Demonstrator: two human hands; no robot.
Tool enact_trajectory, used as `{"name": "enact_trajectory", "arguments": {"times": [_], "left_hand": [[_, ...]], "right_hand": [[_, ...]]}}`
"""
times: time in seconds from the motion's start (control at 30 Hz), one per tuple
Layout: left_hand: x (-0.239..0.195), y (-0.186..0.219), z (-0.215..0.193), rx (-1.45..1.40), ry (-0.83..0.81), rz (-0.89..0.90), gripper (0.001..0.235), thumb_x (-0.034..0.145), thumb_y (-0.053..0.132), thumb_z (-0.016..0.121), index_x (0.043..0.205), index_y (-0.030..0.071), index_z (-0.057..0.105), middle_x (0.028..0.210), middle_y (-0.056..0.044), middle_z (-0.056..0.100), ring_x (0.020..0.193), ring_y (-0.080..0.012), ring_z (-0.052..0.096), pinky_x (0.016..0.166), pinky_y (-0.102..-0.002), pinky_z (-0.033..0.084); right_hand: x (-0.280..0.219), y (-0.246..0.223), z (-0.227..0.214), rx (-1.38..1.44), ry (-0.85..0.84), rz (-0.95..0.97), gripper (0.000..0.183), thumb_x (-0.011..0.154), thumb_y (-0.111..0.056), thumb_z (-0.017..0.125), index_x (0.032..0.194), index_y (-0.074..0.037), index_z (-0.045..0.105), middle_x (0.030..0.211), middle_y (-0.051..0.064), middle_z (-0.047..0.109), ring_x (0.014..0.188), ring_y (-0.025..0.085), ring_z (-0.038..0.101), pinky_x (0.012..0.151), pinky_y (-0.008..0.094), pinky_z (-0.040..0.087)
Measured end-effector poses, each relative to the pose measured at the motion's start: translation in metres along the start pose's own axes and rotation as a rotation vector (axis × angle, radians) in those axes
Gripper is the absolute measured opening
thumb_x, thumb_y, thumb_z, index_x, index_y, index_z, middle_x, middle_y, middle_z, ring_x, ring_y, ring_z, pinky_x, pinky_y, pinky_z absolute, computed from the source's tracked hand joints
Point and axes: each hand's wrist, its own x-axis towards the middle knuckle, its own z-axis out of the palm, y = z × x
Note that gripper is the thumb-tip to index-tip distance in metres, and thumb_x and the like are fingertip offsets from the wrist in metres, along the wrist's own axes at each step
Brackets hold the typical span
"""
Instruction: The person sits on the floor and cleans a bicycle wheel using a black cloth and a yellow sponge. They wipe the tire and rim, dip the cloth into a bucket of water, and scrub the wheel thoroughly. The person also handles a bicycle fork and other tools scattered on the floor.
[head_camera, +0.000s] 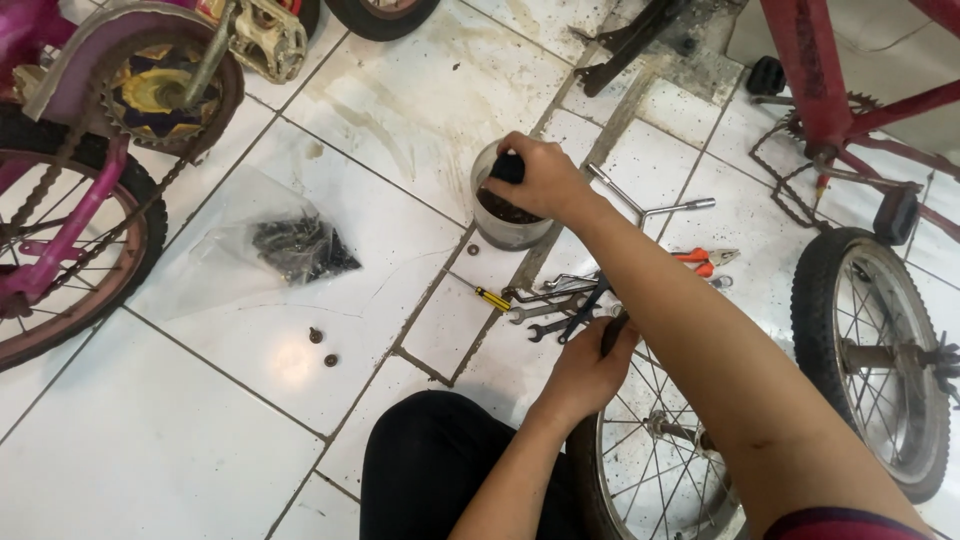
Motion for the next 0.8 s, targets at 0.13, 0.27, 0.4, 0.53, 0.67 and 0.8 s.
{"name": "enact_trajectory", "arguments": {"times": [0.13,0.27,0.4,0.53,0.67,0.8], "left_hand": [[0.007,-0.002,0.002,0.033,0.0,0.014,0.055,0.099,0.05,0.05,0.128,0.005,0.066,0.088,-0.016,0.068,0.088,-0.0309,0.07,0.076,-0.04,0.052],[0.01,-0.007,0.0,0.024,-0.008,0.021,0.065,0.1,0.058,0.047,0.131,0.004,0.064,0.102,-0.021,0.069,0.105,-0.036,0.067,0.087,-0.045,0.052],[0.002,0.005,-0.003,0.032,-0.044,0.006,0.067,0.102,0.056,0.042,0.136,0.001,0.062,0.129,-0.031,0.064,0.132,-0.0437,0.056,0.111,-0.053,0.043],[0.009,-0.001,0.002,0.0,-0.022,0.053,0.06,0.104,0.045,0.04,0.134,-0.001,0.063,0.131,-0.031,0.064,0.134,-0.0457,0.053,0.115,-0.054,0.04],[0.007,-0.008,0.007,0.004,0.029,0.096,0.056,0.104,0.041,0.042,0.132,-0.002,0.066,0.13,-0.03,0.065,0.133,-0.0442,0.054,0.114,-0.055,0.04],[-0.007,-0.004,0.016,-0.06,0.085,0.07,0.059,0.105,0.044,0.042,0.132,-0.003,0.066,0.134,-0.029,0.064,0.134,-0.0421,0.054,0.113,-0.053,0.04]], "right_hand": [[-0.013,0.005,-0.004,0.028,0.142,-0.04,0.041,0.089,-0.038,0.078,0.119,-0.013,0.065,0.108,0.019,0.075,0.104,0.04,0.072,0.091,0.049,0.06],[-0.012,0.009,-0.002,0.228,0.202,0.07,0.038,0.091,-0.05,0.074,0.117,-0.023,0.068,0.109,0.012,0.075,0.109,0.034,0.07,0.095,0.047,0.058],[-0.074,-0.078,-0.042,0.841,0.445,0.357,0.054,0.094,-0.056,0.061,0.123,-0.01,0.067,0.129,0.024,0.068,0.129,0.037,0.061,0.113,0.047,0.047],[-0.125,-0.024,-0.07,1.48,0.258,0.474,0.053,0.089,-0.06,0.06,0.108,-0.011,0.06,0.087,0.013,0.071,0.072,0.024,0.071,0.073,0.04,0.063],[-0.217,-0.004,-0.083,1.176,0.359,0.487,0.044,0.095,-0.05,0.059,0.127,-0.019,0.056,0.108,0.015,0.061,0.092,0.028,0.065,0.079,0.044,0.06],[-0.279,0.006,-0.085,0.433,0.293,0.613,0.056,0.088,-0.046,0.075,0.135,-0.025,0.055,0.12,0.019,0.065,0.115,0.039,0.065,0.096,0.049,0.05]]}}
